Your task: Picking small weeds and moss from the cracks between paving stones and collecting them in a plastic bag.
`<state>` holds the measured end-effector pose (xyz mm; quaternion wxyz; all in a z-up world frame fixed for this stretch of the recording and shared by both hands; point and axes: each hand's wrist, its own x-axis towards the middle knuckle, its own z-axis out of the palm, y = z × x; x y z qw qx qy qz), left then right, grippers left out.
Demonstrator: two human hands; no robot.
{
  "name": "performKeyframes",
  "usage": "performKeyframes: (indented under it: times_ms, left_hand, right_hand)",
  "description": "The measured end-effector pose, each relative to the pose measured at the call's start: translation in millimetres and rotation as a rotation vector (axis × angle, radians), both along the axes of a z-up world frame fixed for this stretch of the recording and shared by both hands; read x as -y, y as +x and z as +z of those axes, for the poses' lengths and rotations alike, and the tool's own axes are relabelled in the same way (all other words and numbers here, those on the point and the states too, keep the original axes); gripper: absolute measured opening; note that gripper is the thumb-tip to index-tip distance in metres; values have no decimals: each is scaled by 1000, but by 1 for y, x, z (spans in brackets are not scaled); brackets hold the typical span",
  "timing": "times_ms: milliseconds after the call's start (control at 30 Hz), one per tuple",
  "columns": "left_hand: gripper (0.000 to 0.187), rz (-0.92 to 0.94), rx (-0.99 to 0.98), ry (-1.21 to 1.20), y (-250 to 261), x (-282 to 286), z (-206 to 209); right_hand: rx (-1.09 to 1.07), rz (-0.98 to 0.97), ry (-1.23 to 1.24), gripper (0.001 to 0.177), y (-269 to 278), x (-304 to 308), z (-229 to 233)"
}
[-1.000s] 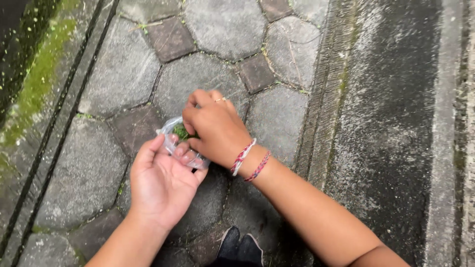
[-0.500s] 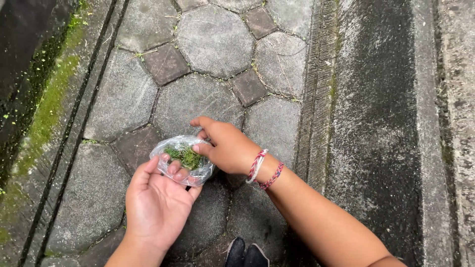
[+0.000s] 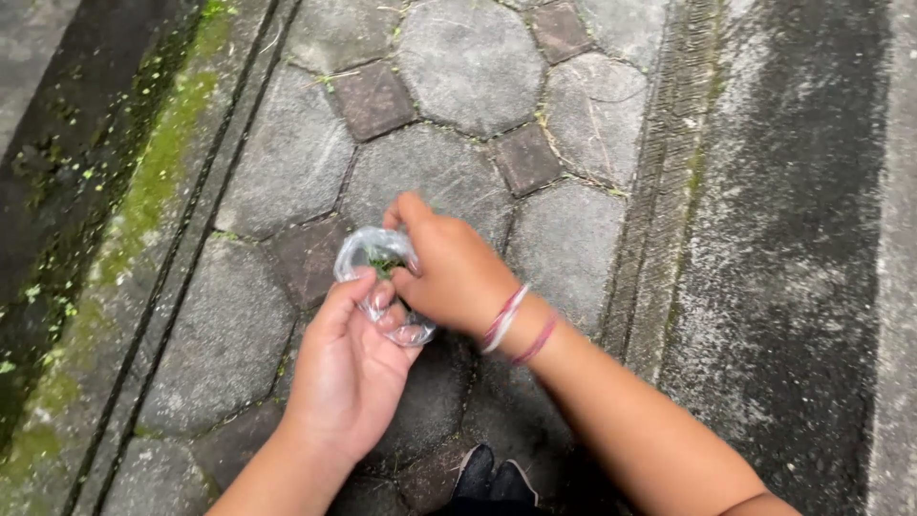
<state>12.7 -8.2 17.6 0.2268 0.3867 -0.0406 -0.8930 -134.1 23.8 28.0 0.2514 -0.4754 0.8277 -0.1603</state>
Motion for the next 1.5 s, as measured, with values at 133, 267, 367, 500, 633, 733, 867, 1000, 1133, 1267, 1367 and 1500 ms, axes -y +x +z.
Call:
performKeyframes:
  times_ms: [133, 267, 367, 500, 633, 733, 867, 1000, 1133, 1267, 1367, 1500]
  left_hand:
    - [14, 55, 26, 72, 8, 8, 2]
    - [16, 65, 49, 98, 16, 7, 2]
    - [16, 62, 72, 101, 19, 4, 7]
    - [12, 71, 92, 94, 20, 3, 6]
    - [12, 62, 128, 109, 22, 3, 5]
    - [15, 58, 140, 116, 22, 4, 5]
    - [15, 59, 141, 125, 23, 4, 2]
    - [14, 66, 147, 138, 23, 4, 1]
    - [17, 54, 166, 150, 24, 5, 6]
    - [14, 48, 174, 132, 27, 4, 6]
    - [13, 46, 168, 143, 27, 4, 8]
    - [11, 60, 166, 138, 27, 4, 7]
  right_hand:
    - [408, 231, -274, 40, -59, 15, -10]
    - [28, 6, -439, 25, -131, 41, -65]
    - [-149, 103, -487, 29, -178, 50, -112]
    - [-189, 261, -442, 33, -193, 54, -128]
    - [-265, 428, -496, 22, -202, 59, -150]
    - [-310, 485, -531, 17, -204, 62, -152]
    - [-399, 540, -532, 9, -202, 62, -143]
    - [-398, 549, -512, 6, -198, 69, -147]
    - [-191, 310, -573, 15, -193, 85, -143]
    - [-188, 283, -589, 16, -193, 104, -142]
    - [-170, 349, -553, 16, -192, 108, -151]
    - [-218, 341, -559, 18, -193, 111, -160]
